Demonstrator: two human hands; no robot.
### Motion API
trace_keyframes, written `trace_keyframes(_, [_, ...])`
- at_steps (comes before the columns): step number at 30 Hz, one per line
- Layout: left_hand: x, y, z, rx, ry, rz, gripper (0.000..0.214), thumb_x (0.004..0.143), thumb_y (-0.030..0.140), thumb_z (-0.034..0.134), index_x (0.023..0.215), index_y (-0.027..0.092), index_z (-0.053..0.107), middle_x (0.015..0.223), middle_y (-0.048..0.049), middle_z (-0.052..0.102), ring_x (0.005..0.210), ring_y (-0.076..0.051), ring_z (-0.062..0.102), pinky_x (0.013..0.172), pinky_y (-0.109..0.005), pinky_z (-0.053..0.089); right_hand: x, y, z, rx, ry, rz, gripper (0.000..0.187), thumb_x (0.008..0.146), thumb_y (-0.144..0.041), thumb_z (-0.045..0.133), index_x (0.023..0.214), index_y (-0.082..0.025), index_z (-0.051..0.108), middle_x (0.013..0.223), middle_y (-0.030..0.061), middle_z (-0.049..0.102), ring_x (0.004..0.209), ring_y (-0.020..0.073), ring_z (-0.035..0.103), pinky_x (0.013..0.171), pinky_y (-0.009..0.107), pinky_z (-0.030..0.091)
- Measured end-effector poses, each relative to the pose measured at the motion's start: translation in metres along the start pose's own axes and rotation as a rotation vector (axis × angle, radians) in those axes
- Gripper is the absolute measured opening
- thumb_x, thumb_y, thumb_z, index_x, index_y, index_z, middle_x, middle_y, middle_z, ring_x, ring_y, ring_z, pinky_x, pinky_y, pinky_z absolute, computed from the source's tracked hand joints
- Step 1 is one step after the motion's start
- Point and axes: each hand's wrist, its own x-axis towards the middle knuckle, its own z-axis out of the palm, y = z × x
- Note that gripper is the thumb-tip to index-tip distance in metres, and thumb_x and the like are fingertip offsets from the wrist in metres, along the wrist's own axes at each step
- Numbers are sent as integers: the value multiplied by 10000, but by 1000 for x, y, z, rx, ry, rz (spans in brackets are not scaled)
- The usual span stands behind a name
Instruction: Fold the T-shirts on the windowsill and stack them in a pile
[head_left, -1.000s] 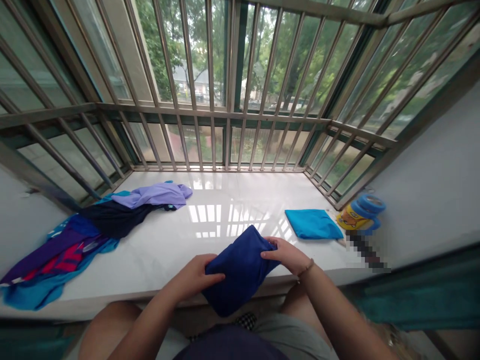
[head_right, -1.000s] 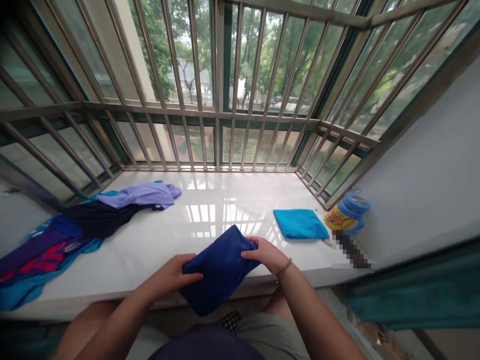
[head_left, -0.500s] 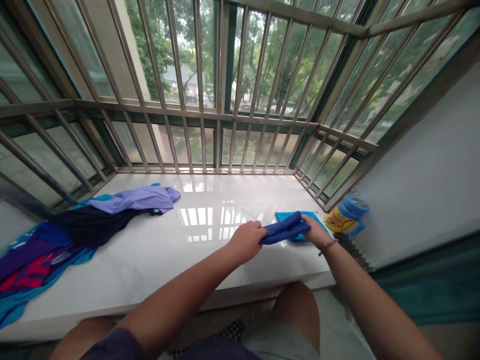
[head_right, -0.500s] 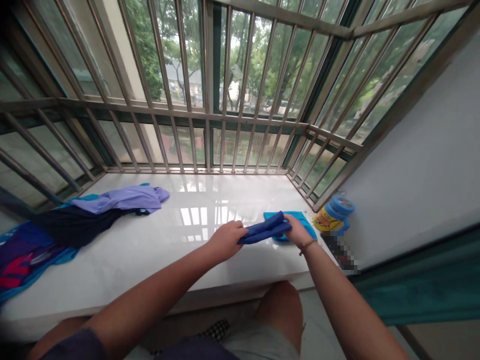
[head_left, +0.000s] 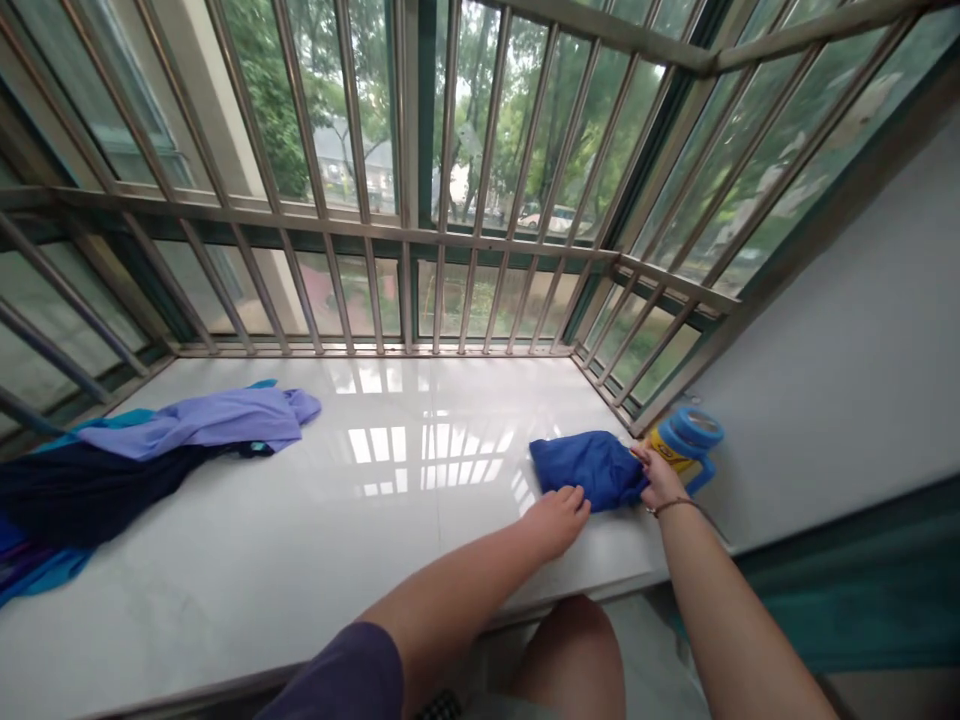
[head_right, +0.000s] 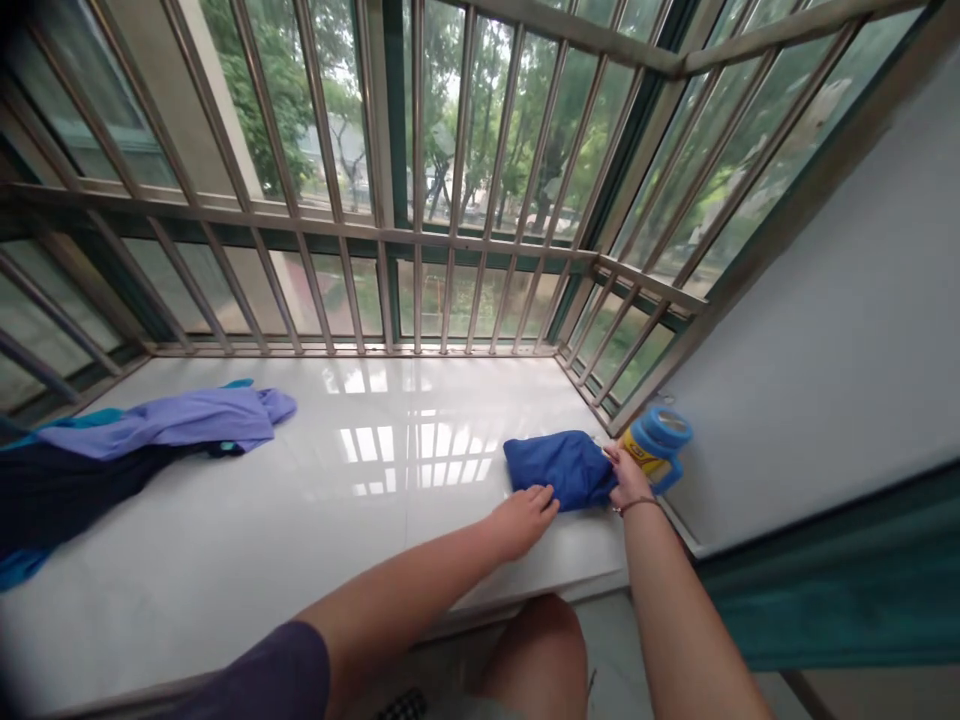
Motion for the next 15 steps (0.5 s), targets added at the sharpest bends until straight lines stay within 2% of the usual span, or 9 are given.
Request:
trace_keyframes(2, [-20,4,11,-57,21,39,547,1028,254,556,1543,74,518,1653,-264,475,1500,-350,507,1101,-444,528,-1,10,-3,-130,45,-12,249,822,-427,700,947,-214,672,909,71,761,935,273,756,883,427,635])
trace_keyframes(4, [-43,7,14,-132,6,70,619,1005,250,580,1582,54,474,1712,-285,378,1585,-370,407,1223,-476,438,-1,14,-3,-271,82,-55,311,786,-350,738,1054,-197,697,1072,95,773,1099,280,729,1031,428,581])
trace_keyframes(6, [-69,9,12,-214,-26,72,657,994,266,600,1604,67,455,1741,-276,329,1605,-371,379,1267,-486,397,0,11,-2,-416,115,-105,372,750,-258,747,1111,-174,719,1210,136,750,1262,316,658,1177,468,470])
trace_keyframes(9, [-123,9,5,-295,-62,-19,682,991,335,631,1615,122,456,1760,-237,314,1603,-384,382,1282,-525,391,-6,2,7,-582,162,-188,369,786,-186,689,1146,-127,741,1432,232,639,1459,393,487,1288,543,275])
trace_keyframes(11, [-168,3,-2,-301,-77,-120,670,983,369,655,1597,159,487,1760,-215,328,1602,-389,384,1289,-558,386,-20,1,22,-689,169,-288,373,863,-212,647,1215,-116,727,1544,254,548,1525,405,391,1299,556,214])
trace_keyframes(12, [-192,-3,-6,-292,-77,-178,656,979,375,665,1582,172,506,1755,-208,343,1601,-386,388,1293,-568,384,-31,3,33,-775,146,-357,382,915,-255,621,1258,-114,710,1549,256,542,1521,398,392,1293,551,223])
trace_keyframes(15, [-265,-23,-24,-231,-39,-369,593,992,330,646,1558,193,533,1724,-183,417,1589,-352,420,1300,-575,388,-74,19,77,-1118,-39,-537,538,1019,-466,551,1380,-77,638,1451,267,615,1403,381,519,1223,503,351])
